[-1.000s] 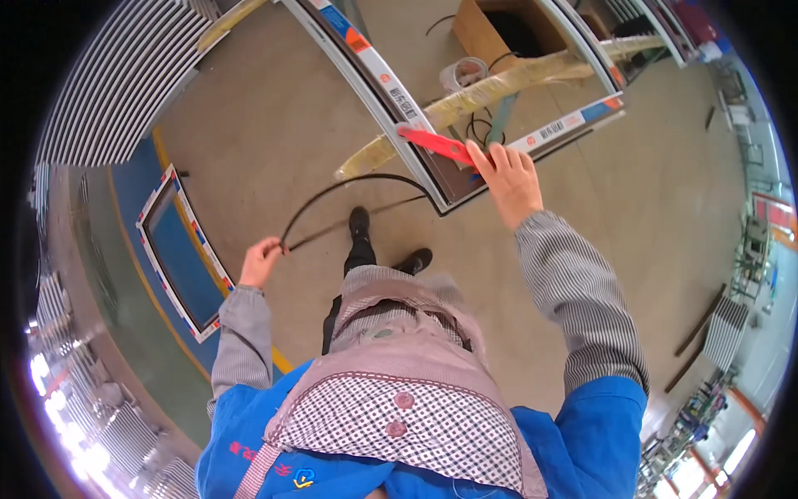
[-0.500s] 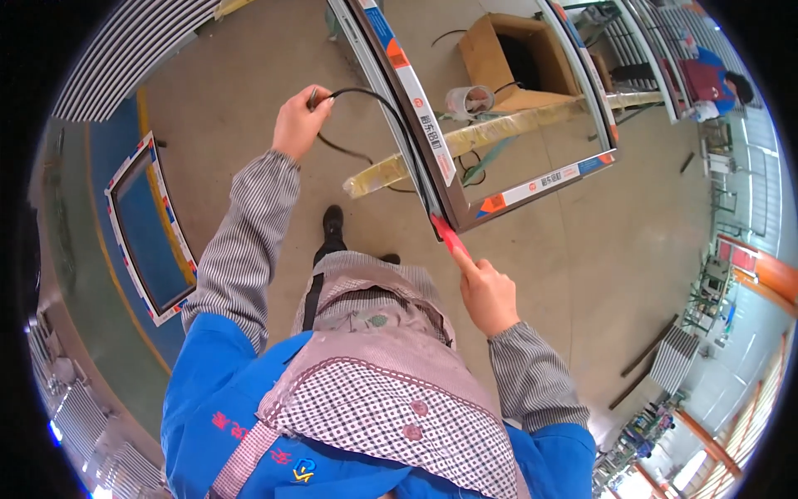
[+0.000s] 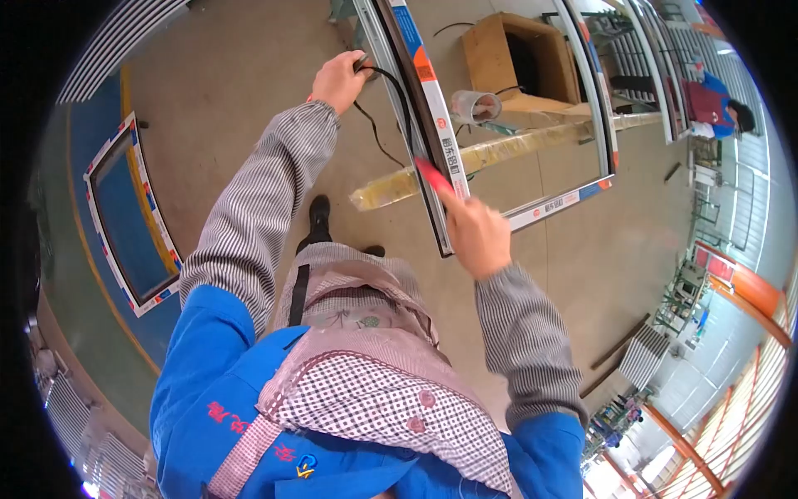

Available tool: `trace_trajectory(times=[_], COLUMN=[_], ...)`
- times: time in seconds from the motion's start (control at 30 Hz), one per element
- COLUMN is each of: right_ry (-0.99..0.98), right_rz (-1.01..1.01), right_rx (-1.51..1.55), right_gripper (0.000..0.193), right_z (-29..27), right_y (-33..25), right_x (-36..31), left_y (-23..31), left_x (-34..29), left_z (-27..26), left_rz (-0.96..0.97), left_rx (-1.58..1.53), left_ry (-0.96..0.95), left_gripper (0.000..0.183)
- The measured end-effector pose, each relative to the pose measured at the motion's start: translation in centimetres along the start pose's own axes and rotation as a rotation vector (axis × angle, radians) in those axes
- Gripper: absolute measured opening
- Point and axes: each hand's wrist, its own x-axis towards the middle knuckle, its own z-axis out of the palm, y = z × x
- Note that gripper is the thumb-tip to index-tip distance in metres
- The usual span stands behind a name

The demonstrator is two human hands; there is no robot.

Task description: Assembling and organizing metal window frames on a fabrication floor.

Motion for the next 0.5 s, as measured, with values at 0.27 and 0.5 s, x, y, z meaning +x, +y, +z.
trace_trajectory(times=[0.27,0.5], right_ry=[-0.270,0.040], right_rz=[0.089,0.016], right_rx=[0.065,0.036], right_gripper=[0.031,0.029], right_z=[-2.4,-3.9], right_y=[1.0,-2.7], right_x=[-2.2,15.4], left_y=[-0.9,-1.4], left_x=[2.6,3.5], left_z=[1.3,1.7], left_rz=[0.049,-0.099], left_rx=[-0.003,-0.091], left_ry=[-0.106,-0.146], left_gripper=[0.023,0.035])
